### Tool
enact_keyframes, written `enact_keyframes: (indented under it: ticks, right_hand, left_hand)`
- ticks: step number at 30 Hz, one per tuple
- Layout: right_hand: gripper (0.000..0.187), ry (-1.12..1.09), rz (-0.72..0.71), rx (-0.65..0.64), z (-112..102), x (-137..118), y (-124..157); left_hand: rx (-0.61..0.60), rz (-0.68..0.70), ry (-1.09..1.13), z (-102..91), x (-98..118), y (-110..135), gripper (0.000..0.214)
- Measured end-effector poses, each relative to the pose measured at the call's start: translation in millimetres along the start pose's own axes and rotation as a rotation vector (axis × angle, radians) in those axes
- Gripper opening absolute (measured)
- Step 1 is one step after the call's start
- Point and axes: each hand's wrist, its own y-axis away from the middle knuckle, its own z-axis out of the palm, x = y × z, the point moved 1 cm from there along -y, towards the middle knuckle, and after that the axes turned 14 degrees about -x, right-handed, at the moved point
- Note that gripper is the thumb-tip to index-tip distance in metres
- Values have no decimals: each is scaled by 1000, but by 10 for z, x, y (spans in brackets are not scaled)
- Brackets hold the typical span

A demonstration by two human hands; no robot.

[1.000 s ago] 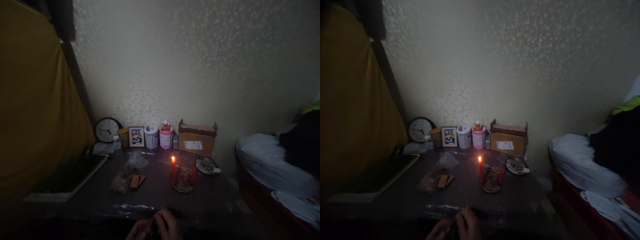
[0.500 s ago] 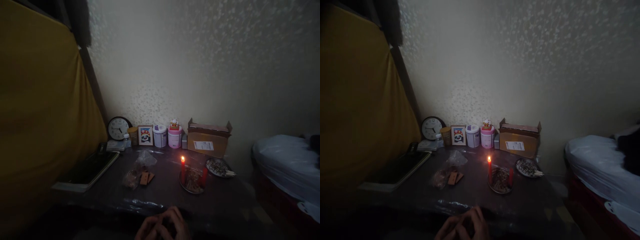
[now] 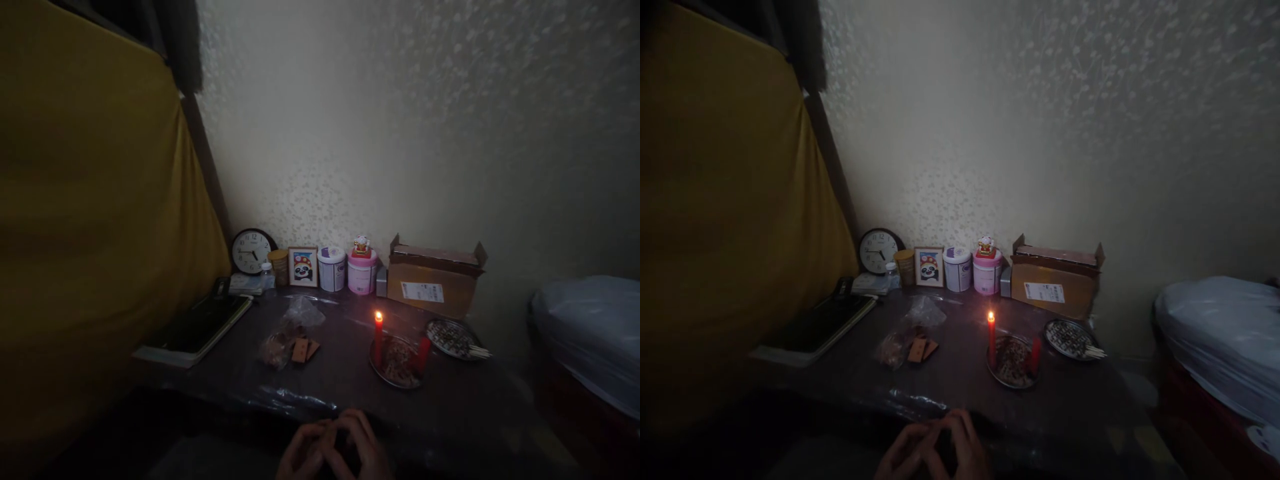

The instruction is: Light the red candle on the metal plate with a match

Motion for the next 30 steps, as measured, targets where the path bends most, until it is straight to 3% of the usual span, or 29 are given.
enact_keyframes:
  ticks: [6,12,16,19,25,30]
  right_hand:
    - [22,-32,16,-74,-20,-15,-2]
    - [29,-37,29,-63,-15,-45,4]
    - [16,-63,26,-29,-54,-96,-11]
    - [26,-48,-28,-51,-93,-120,-12]
    - [27,-109,-29,-95,-84,-205,18]
    - [33,-97,-19,-121,-38,-173,29]
  left_hand:
    - [-65,25,-28,-3,25,-1,32]
    - [-125,25,-10,-68,-27,11,33]
    - [-177,8,162,-134,-102,-6,45]
    - [-195,-38,291,-144,-124,-2,45]
    - [-163,-105,340,47,74,116,35]
    - [-65,-162,290,113,172,151,31]
